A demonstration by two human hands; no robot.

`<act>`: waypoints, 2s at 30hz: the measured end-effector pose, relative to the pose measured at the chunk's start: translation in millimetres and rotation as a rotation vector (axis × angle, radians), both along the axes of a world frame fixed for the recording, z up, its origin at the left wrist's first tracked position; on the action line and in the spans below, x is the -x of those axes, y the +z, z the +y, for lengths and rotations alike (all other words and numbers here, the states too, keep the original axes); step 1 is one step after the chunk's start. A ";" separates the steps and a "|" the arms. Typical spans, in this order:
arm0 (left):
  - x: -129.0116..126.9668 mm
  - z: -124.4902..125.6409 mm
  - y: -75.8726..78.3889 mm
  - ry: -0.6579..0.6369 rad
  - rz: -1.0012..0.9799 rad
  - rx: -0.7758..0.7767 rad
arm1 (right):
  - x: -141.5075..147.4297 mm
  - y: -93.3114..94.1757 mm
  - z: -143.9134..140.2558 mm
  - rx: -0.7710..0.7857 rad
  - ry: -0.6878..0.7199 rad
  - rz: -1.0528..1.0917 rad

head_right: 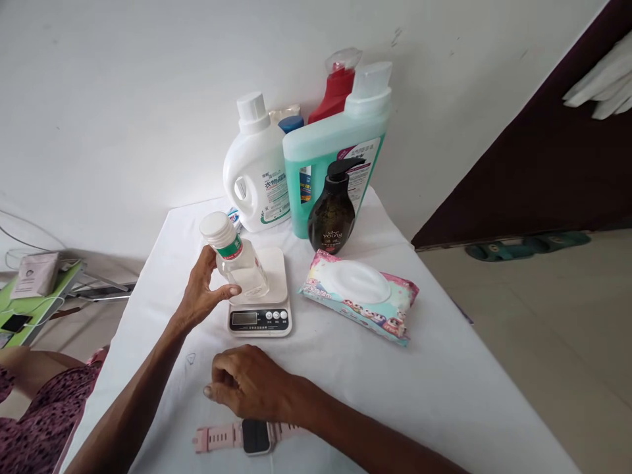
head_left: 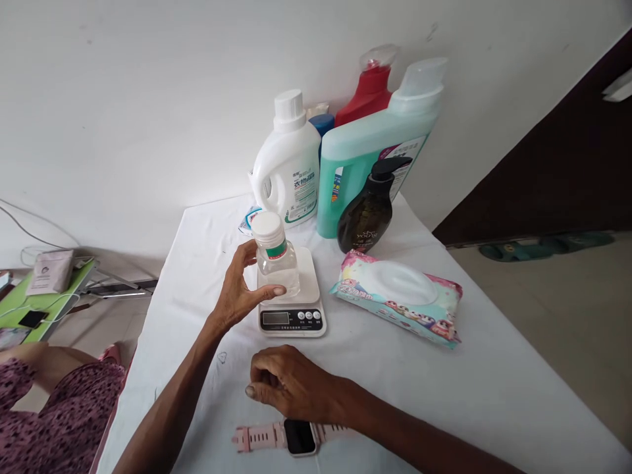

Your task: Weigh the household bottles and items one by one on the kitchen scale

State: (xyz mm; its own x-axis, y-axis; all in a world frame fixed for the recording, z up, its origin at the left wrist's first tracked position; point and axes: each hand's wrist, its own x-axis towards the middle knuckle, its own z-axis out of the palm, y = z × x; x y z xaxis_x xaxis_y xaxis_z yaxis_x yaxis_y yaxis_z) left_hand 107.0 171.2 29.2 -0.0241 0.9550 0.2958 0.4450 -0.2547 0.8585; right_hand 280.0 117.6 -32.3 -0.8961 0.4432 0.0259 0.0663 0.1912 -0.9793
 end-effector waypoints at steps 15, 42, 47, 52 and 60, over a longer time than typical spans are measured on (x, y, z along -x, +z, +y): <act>42.1 0.6 -65.8 0.467 -0.060 0.096 | 3.9 -19.0 31.5 0.196 0.242 0.016; -49.1 -32.2 38.0 0.180 0.083 -0.040 | -150.2 5.1 -31.7 -0.061 -1.033 0.096; -87.8 -48.2 33.8 -0.042 0.129 -0.033 | -166.9 -3.8 -30.3 -0.074 -1.268 0.103; -126.2 -46.7 4.1 -0.137 0.127 0.033 | -165.9 -7.9 -30.8 -0.248 -1.278 0.061; -145.7 -25.4 -21.7 -0.143 0.182 -0.094 | -170.4 -14.5 -36.9 -0.243 -1.221 -0.032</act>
State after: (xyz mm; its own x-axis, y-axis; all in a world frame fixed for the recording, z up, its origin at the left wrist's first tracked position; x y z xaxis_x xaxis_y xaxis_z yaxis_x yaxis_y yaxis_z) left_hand 252.7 145.8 7.5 0.1710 0.9129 0.3707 0.5435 -0.4012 0.7373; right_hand 450.4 80.7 -46.8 0.0970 0.9731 0.2090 0.3513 0.1630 -0.9220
